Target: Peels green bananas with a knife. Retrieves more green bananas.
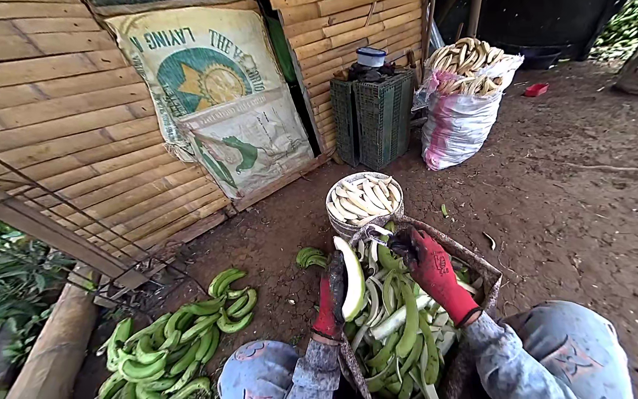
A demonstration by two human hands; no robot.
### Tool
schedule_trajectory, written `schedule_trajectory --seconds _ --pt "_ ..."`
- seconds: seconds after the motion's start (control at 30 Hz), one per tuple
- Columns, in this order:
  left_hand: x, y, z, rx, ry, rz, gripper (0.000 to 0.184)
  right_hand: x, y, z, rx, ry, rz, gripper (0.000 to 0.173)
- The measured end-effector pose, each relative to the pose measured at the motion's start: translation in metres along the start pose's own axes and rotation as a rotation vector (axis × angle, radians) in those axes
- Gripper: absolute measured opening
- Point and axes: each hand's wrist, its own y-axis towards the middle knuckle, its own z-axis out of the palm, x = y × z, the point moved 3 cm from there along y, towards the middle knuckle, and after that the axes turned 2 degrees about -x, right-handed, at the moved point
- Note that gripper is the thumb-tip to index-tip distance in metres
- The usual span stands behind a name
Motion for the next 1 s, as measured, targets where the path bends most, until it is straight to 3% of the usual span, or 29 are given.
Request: schedule_trajectory --seconds 0.1,0.17,0.3,0.47,0.63,0.7,0.73,0.77,0.83,0.9,1.0 --pt "-0.015 0.014 -0.004 -0.361 -0.182 0.194 0.041 0.030 -0.044 0.022 -0.028 0.087 -0.252 0.040" --pt "-0.018 0.012 -0.005 -0.443 -0.250 0.224 0.046 0.043 -0.057 0.032 -0.050 0.022 -0.363 0.039" --pt "-0.017 -0.002 0.008 -0.271 -0.292 0.224 0.049 0.047 -0.039 0.027 0.008 -0.060 -0.274 0.038" --pt "-0.013 -0.005 0.004 -0.183 0.179 0.156 0.047 0.028 -0.030 0.026 -0.063 -0.087 -0.321 0.042" --pt "-0.024 -0.036 0.025 0.168 0.775 0.034 0.044 -0.004 0.010 0.015 0.079 -0.033 0.128 0.038" --pt "-0.016 -0.030 0.022 0.144 0.547 -0.045 0.041 -0.018 0.015 0.007 0.030 -0.006 0.167 0.037" --pt "-0.009 -0.021 0.015 0.170 0.230 -0.122 0.049 -0.018 0.012 0.005 -0.014 0.028 0.092 0.037" --pt "-0.003 -0.012 0.006 0.241 -0.132 -0.200 0.060 -0.016 0.005 0.006 -0.053 0.073 -0.045 0.035" --pt "0.005 -0.001 -0.005 0.299 -0.610 -0.266 0.064 -0.003 -0.016 0.011 -0.030 0.188 -0.371 0.033" --pt "0.011 0.005 -0.009 0.374 -0.911 -0.347 0.051 0.008 -0.032 0.015 0.041 0.173 -0.626 0.031" --pt "0.021 0.003 -0.008 0.395 -1.031 -0.397 0.044 0.011 -0.040 0.024 0.062 0.044 -0.706 0.031"
